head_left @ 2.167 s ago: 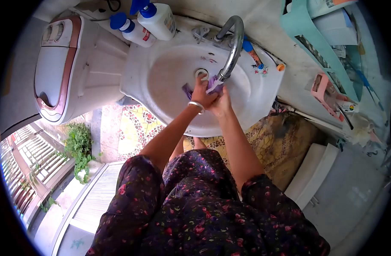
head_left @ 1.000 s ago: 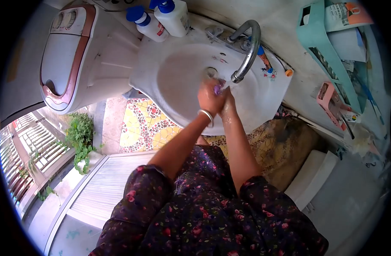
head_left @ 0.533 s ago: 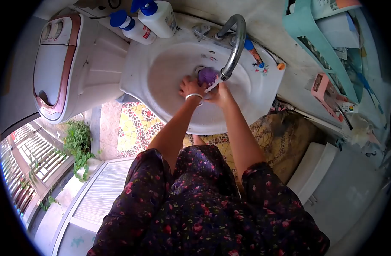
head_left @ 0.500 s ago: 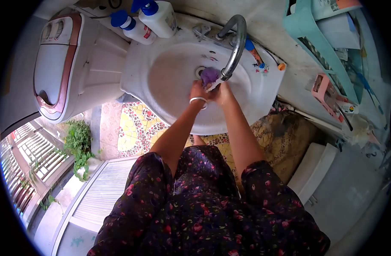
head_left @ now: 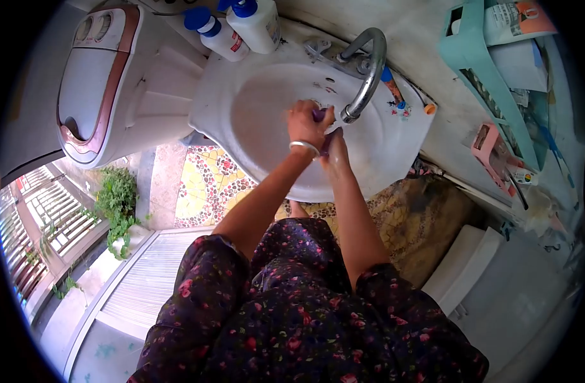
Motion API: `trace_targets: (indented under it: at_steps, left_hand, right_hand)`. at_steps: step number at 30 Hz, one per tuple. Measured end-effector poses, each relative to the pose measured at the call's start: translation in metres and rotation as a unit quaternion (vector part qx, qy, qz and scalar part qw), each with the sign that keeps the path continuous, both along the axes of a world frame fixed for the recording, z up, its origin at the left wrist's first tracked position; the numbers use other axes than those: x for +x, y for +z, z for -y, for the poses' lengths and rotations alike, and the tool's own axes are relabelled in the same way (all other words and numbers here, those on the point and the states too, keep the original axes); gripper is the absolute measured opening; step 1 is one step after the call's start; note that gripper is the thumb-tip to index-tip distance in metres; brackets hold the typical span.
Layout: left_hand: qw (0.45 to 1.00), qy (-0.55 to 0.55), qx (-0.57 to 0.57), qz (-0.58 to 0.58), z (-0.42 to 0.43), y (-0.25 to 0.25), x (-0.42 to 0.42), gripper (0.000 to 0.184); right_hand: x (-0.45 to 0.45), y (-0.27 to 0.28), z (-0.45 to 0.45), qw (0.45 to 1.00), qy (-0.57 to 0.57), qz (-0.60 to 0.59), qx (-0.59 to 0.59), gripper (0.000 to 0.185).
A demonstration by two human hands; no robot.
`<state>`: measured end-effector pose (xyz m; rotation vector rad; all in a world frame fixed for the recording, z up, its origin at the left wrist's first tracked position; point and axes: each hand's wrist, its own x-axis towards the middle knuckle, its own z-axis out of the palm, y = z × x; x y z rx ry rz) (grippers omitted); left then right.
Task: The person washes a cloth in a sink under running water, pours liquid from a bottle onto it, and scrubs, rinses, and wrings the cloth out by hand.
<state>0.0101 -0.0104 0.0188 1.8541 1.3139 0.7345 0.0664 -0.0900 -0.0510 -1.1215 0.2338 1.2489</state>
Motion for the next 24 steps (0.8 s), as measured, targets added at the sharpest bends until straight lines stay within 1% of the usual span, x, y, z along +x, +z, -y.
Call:
trace_targets:
  at_steps: [1, 2, 3, 4, 5, 6, 7, 8, 10, 11, 13, 14, 15, 16, 17, 18, 19, 20, 21, 22, 23, 24]
  left_hand:
    - [0.999, -0.016, 0.019, 0.032, 0.022, 0.022, -0.001, 0.024]
    - [0.997, -0.033, 0.037, 0.063, 0.038, 0.043, -0.001, 0.024]
    - [0.997, -0.032, 0.037, 0.062, 0.043, 0.041, -0.002, 0.024]
    - [0.995, -0.086, -0.005, 0.043, 0.047, 0.035, -0.003, 0.023]
    - [0.989, -0.139, -0.047, 0.025, 0.050, 0.028, -0.004, 0.023]
    - [0.995, -0.071, 0.001, 0.073, 0.035, 0.016, 0.000, 0.021]
    - [0.992, -0.120, -0.006, 0.046, 0.009, 0.007, 0.000, 0.030]
    - [0.985, -0.169, -0.015, 0.017, -0.017, -0.004, -0.005, 0.038]
    - [0.977, -0.194, -0.013, -0.091, -0.045, -0.014, -0.011, 0.040]
    - [0.977, -0.193, -0.012, -0.091, -0.056, -0.017, -0.012, 0.040]
    - [0.973, -0.164, -0.046, -0.157, -0.068, -0.031, -0.014, 0.052]
    - [0.972, -0.167, -0.047, -0.156, -0.070, -0.039, -0.018, 0.052]
    - [0.977, -0.089, 0.005, -0.194, -0.070, -0.053, -0.021, 0.051]
    - [0.971, -0.010, 0.057, -0.232, -0.067, -0.059, -0.023, 0.051]
    - [0.946, -0.059, 0.000, -0.320, -0.060, -0.065, -0.023, 0.048]
    - [0.946, -0.058, 0.002, -0.320, -0.048, -0.069, -0.022, 0.048]
    - [0.949, -0.030, -0.046, -0.310, -0.032, -0.071, -0.018, 0.044]
    - [0.950, -0.003, -0.094, -0.299, -0.016, -0.072, -0.014, 0.041]
    - [0.972, 0.005, -0.129, -0.197, -0.003, -0.064, -0.012, 0.033]
    - [0.987, -0.045, -0.121, -0.099, 0.011, -0.077, -0.016, 0.030]
    - [0.988, -0.111, -0.109, 0.013, 0.024, -0.063, -0.016, 0.028]
    - [0.991, -0.029, -0.119, 0.058, 0.045, -0.038, -0.009, 0.024]
  right_hand:
    - [0.009, -0.002, 0.002, 0.996, 0.057, 0.033, 0.058, 0.044]
    - [0.018, -0.036, 0.008, 0.958, 0.052, -0.079, 0.269, 0.044]
    - [0.028, -0.079, 0.016, 0.867, 0.086, -0.218, 0.440, 0.045]
    - [0.021, -0.057, 0.013, 0.923, 0.060, -0.186, 0.332, 0.044]
    - [0.013, -0.034, 0.011, 0.963, 0.034, -0.150, 0.220, 0.043]
    - [0.005, 0.003, 0.005, 0.989, 0.008, -0.110, 0.104, 0.042]
    - [-0.003, 0.035, 0.002, 0.998, -0.018, -0.066, -0.015, 0.041]
    - [-0.014, 0.067, -0.001, 0.999, -0.037, 0.008, -0.018, 0.040]
    - [-0.011, 0.061, 0.012, 0.999, 0.027, -0.016, -0.015, 0.035]
    - [-0.008, 0.060, 0.012, 0.999, 0.028, -0.015, -0.014, 0.035]
    - [-0.004, 0.068, 0.011, 0.998, -0.061, 0.014, 0.002, 0.037]
    - [0.004, 0.057, 0.018, 0.997, -0.077, 0.028, 0.000, 0.037]
    - [0.014, 0.052, 0.023, 0.992, -0.038, 0.062, -0.103, 0.038]
    - [0.019, 0.048, 0.026, 0.974, 0.001, 0.094, -0.205, 0.038]
    - [0.019, 0.041, 0.024, 0.974, 0.001, 0.094, -0.204, 0.038]
    - [0.019, 0.035, 0.020, 0.965, -0.013, 0.079, -0.252, 0.037]
    - [0.020, 0.030, 0.016, 0.951, -0.028, 0.065, -0.299, 0.037]
    - [0.024, 0.027, 0.013, 0.951, -0.029, 0.066, -0.300, 0.037]
    - [0.028, 0.024, 0.009, 0.970, 0.002, -0.004, -0.242, 0.036]
    - [0.033, 0.018, 0.000, 0.980, 0.036, -0.073, -0.179, 0.036]
    - [0.055, -0.017, 0.002, 0.974, 0.153, -0.169, 0.003, 0.043]
    - [0.048, -0.007, -0.018, 0.994, 0.065, -0.084, -0.013, 0.053]
